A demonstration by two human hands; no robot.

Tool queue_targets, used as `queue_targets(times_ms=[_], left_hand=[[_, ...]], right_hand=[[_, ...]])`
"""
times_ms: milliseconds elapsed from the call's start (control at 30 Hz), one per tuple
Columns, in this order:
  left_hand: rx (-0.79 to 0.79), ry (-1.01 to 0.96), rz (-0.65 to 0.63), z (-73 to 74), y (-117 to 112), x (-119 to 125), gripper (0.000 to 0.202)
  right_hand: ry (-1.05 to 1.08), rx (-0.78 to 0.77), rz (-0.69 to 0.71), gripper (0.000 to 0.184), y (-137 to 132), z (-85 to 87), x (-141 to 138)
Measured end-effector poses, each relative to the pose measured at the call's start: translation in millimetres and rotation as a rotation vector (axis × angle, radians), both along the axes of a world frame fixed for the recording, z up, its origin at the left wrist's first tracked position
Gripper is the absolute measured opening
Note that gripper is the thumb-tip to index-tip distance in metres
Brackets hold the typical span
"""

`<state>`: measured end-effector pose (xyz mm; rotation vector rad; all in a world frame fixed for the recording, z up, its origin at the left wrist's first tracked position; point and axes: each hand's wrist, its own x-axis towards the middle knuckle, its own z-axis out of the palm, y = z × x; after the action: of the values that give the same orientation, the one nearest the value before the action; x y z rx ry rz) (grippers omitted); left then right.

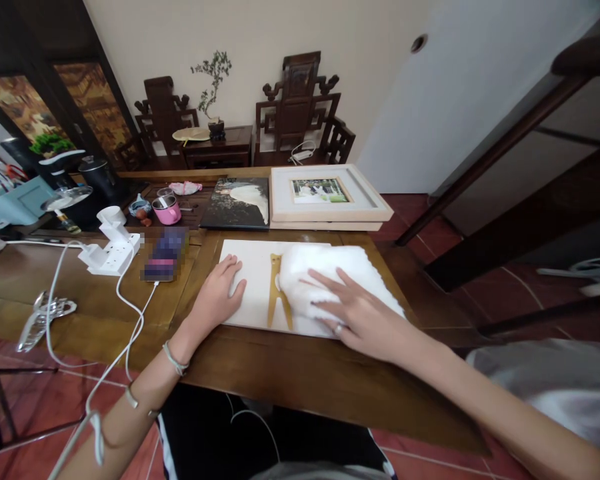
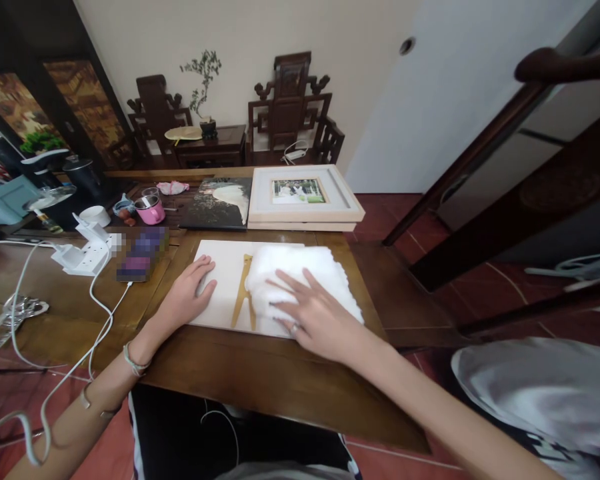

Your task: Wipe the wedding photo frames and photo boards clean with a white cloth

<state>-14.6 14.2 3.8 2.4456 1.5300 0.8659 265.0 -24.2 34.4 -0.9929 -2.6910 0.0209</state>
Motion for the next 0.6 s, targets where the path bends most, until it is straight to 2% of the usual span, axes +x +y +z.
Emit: queue_targets(times_ms=[167,300,433,600], left_hand=[[0.012,-0.005,-0.005,-1.0,0.5,-0.4,0.035],[0.019,0.005,-0.007,-0.3,0.2,-0.5,0.033],[0.005,0.008,-0.006,0.9,-0.3,-0.3,0.033],[0.005,0.007,-0.007,-0.5,0.3,0.1,0.033]], right_hand=[[0.000,-0.016,-0.145,0.034,57.6,-5.0,-4.8],[0.001,-0.059,-0.221,0.040,74.5,-7.8,-14.2],[0.012,-0.065,-0.226,0.040,55.5,-7.6,-23.8],[0.074,-0.074,-0.108,0.036,-5.0,-2.8,-31.7]])
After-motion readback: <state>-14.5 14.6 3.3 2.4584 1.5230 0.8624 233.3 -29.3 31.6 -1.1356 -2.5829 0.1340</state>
